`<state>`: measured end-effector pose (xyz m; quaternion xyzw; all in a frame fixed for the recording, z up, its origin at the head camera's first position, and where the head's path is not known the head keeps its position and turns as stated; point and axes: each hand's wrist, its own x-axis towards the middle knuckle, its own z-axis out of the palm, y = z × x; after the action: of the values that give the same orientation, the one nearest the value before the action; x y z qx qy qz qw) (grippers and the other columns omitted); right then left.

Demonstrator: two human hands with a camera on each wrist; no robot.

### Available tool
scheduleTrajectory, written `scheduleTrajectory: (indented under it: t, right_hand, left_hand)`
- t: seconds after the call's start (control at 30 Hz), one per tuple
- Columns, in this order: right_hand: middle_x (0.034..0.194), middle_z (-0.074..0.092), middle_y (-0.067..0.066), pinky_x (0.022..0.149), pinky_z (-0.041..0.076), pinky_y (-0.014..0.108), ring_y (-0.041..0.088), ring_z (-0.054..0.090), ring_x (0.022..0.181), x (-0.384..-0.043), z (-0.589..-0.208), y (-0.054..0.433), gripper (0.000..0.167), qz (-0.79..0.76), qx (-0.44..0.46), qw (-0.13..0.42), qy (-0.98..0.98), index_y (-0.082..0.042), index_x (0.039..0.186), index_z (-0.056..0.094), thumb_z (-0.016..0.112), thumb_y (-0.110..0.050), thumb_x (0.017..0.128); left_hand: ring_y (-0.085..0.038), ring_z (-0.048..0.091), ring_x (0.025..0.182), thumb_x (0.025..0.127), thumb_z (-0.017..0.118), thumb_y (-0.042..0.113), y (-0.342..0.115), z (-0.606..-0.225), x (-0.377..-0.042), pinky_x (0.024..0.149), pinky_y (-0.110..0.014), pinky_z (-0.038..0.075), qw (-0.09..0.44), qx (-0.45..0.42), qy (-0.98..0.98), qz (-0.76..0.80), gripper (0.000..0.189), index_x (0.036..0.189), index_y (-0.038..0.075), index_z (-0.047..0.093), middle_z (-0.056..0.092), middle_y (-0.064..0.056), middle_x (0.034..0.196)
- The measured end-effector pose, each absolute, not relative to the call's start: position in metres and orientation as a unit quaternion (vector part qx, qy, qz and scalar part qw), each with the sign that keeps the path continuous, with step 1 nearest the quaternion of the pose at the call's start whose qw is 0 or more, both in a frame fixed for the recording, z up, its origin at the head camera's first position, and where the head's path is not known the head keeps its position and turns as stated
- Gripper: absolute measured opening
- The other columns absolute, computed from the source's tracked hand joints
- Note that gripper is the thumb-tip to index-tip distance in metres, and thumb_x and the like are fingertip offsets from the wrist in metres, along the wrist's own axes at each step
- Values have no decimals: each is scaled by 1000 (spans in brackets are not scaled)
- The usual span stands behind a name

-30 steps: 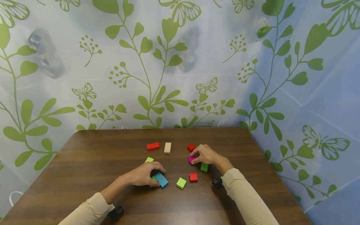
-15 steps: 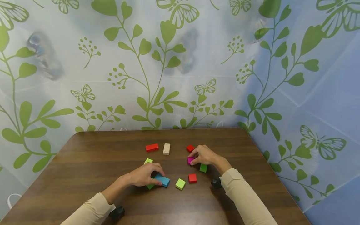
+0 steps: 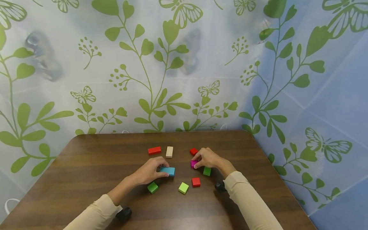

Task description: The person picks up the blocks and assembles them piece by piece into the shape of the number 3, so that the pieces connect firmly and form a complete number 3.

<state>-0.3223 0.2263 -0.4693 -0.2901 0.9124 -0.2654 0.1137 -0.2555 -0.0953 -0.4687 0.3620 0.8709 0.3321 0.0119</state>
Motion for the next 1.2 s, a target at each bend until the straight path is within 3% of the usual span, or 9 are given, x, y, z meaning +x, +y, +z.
scheduleTrajectory:
  t: [0.4, 1.2]
  right_hand:
    - [92, 74, -8, 76, 56, 30, 10, 65, 85, -322, -465, 225, 27, -267, -284, 124, 913, -10, 108, 82, 89, -18, 83]
    - [95, 74, -7, 76, 56, 30, 10, 64, 85, -325, -465, 225, 29, -250, -289, 128, 915, -10, 110, 82, 89, -19, 84]
  left_hand:
    - [-21, 61, 95, 90, 83, 13, -90, -473, -267, 87, -39, 54, -38, 337, 878, 338, 21, 105, 2, 72, 67, -7, 105]
    - [-27, 63, 95, 91, 82, 13, -68, -477, -277, 88, -44, 53, -15, 303, 900, 312, 20, 103, 0, 74, 67, -11, 103]
